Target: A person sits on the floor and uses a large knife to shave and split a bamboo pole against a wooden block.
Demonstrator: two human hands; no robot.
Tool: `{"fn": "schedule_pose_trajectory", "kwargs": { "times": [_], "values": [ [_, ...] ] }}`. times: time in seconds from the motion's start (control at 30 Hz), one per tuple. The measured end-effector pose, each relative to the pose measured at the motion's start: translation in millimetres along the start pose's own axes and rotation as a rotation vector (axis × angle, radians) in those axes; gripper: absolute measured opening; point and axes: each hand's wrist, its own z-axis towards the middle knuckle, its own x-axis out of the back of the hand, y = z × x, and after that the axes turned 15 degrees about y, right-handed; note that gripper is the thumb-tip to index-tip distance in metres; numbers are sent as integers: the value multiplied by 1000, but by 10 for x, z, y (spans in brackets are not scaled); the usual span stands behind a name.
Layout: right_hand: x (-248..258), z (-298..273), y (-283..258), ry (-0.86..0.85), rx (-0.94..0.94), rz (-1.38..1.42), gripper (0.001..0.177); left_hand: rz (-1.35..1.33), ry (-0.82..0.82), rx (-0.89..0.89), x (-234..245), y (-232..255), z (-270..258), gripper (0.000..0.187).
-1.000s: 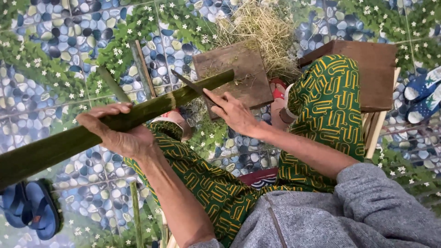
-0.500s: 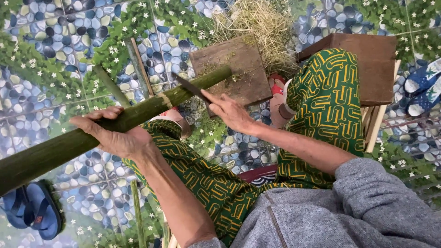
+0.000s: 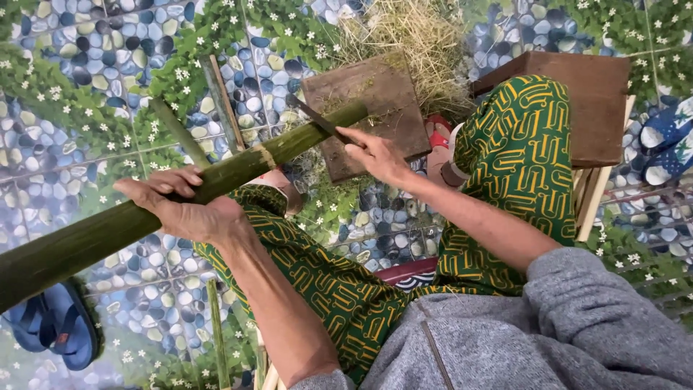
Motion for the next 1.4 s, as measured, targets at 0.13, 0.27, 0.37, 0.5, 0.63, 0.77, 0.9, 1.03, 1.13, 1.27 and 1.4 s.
{"fn": "schedule_pose_trajectory", "kwargs": {
  "times": [0.13,0.27,0.37,0.5,0.63,0.77,0.9,1.03,1.13,1.27,1.4],
  "values": [
    [-36,1,72,13,-28,17,53,-3,38,19,-17,-9,-4,44],
    [-99,34,277,72,58,27,53,-20,72,30,36,-36,19,45],
    [-19,58,535,130,12,0,46,-50,69,21,119,-102,87,42],
    [58,-18,458,161,-40,-52,43,-84,49,18,163,-224,177,46],
    [-64,-66,245,90,26,-16,40,-43,60,-9,89,-156,99,45],
    [-13,19,298,116,25,-56,42,-78,70,1,131,-197,159,46],
    [75,184,461,175,-124,-68,42,-30,82,51,9,-98,66,45],
    [47,343,782,254,-177,-135,41,-24,56,76,-14,-74,38,45],
    [36,227,285,196,-147,-60,51,-47,78,60,-91,-80,43,47],
    [-58,399,510,72,-217,88,52,117,-37,45,-228,-8,-71,32],
    [-188,549,707,67,-183,106,61,283,-162,49,-240,-185,-85,35]
  ]
}}
